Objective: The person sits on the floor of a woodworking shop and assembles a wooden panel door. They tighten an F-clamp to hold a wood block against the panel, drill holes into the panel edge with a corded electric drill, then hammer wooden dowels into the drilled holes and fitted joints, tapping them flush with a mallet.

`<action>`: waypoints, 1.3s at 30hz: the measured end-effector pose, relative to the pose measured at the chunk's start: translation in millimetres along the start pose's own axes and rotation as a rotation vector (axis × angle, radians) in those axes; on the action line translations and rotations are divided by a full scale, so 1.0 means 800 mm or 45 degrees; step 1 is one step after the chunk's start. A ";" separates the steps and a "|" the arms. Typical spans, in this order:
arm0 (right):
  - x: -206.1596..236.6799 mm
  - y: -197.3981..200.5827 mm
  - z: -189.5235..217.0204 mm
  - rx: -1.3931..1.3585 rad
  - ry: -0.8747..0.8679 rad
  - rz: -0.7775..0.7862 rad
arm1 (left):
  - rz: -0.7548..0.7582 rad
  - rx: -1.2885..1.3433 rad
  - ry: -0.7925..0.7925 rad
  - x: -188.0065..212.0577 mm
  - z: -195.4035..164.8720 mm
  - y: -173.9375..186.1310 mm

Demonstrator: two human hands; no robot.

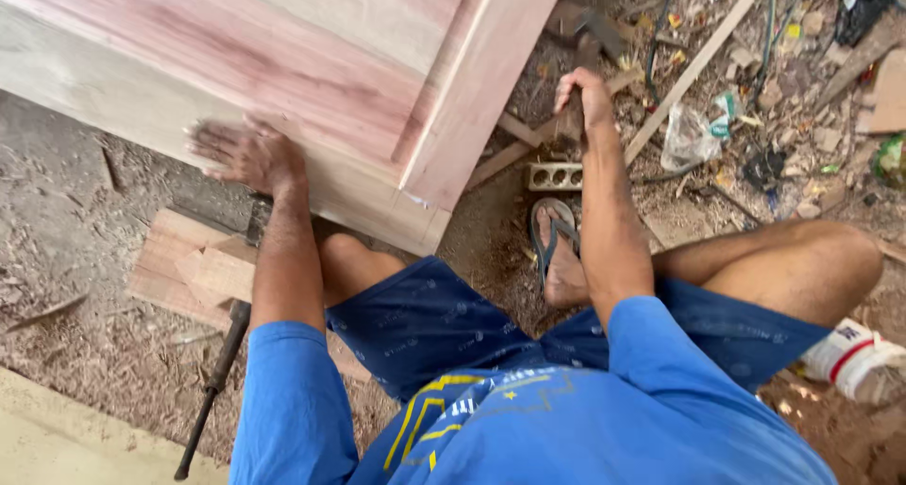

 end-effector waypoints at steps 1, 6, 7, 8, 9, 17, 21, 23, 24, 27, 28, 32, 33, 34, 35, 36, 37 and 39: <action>0.001 -0.002 -0.001 0.016 0.111 -0.158 | -0.003 0.000 0.004 0.000 0.000 -0.002; -0.040 -0.031 0.017 0.645 0.129 -0.148 | -0.005 0.030 0.003 -0.002 0.005 -0.006; -0.044 -0.031 0.023 0.598 0.114 -0.100 | -0.026 0.029 0.002 0.000 0.004 -0.005; -0.040 -0.028 0.024 0.545 0.093 -0.060 | -0.044 0.019 -0.005 0.001 0.004 -0.003; -0.031 -0.025 0.027 0.496 0.080 -0.025 | -0.004 0.005 -0.005 0.005 0.004 0.001; 0.039 -0.019 -0.072 0.448 -0.437 -0.387 | 0.055 0.025 0.030 0.009 0.005 0.000; 0.036 -0.008 -0.043 1.501 -0.913 0.280 | -0.005 0.027 0.005 0.012 0.007 -0.003; 0.021 0.017 0.003 1.863 -0.831 0.343 | 0.019 0.033 0.012 0.015 0.007 0.000; 0.019 0.036 0.033 1.991 -0.721 0.260 | 0.027 0.020 0.014 0.016 0.007 0.000; 0.016 0.091 0.116 3.009 -0.235 0.486 | 0.048 -0.002 0.014 0.023 0.004 0.004; 0.019 0.112 0.137 2.907 -0.254 0.389 | 0.054 -0.003 0.015 0.025 0.003 0.005; 0.034 0.183 0.197 2.732 -0.146 0.025 | 0.031 0.001 0.019 0.028 0.000 0.005; 0.034 0.196 0.200 2.678 -0.033 0.054 | 0.043 -0.013 0.014 0.028 -0.001 0.005; 0.031 0.207 0.199 2.619 0.082 0.077 | 0.052 -0.025 0.005 0.028 -0.003 0.005; 0.025 0.218 0.194 2.528 0.139 -0.007 | 0.061 -0.036 -0.006 0.029 -0.008 0.005; 0.018 0.227 0.187 2.434 0.189 -0.088 | 0.093 0.007 0.042 0.033 -0.015 0.003; 0.008 0.236 0.181 2.335 0.237 -0.165 | 0.123 0.047 0.091 0.038 -0.026 0.001; -0.013 0.254 0.170 2.309 0.253 -0.210 | 0.088 0.201 0.008 0.054 -0.060 -0.003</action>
Point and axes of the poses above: each hand's wrist, its own x-axis away from the middle knuckle, its own y-axis out of the back of the hand, z = x × y, the point moved 1 cm from there along -x, towards the middle knuckle, and after that the axes turned 2 degrees about z, right-handed, at the moved point
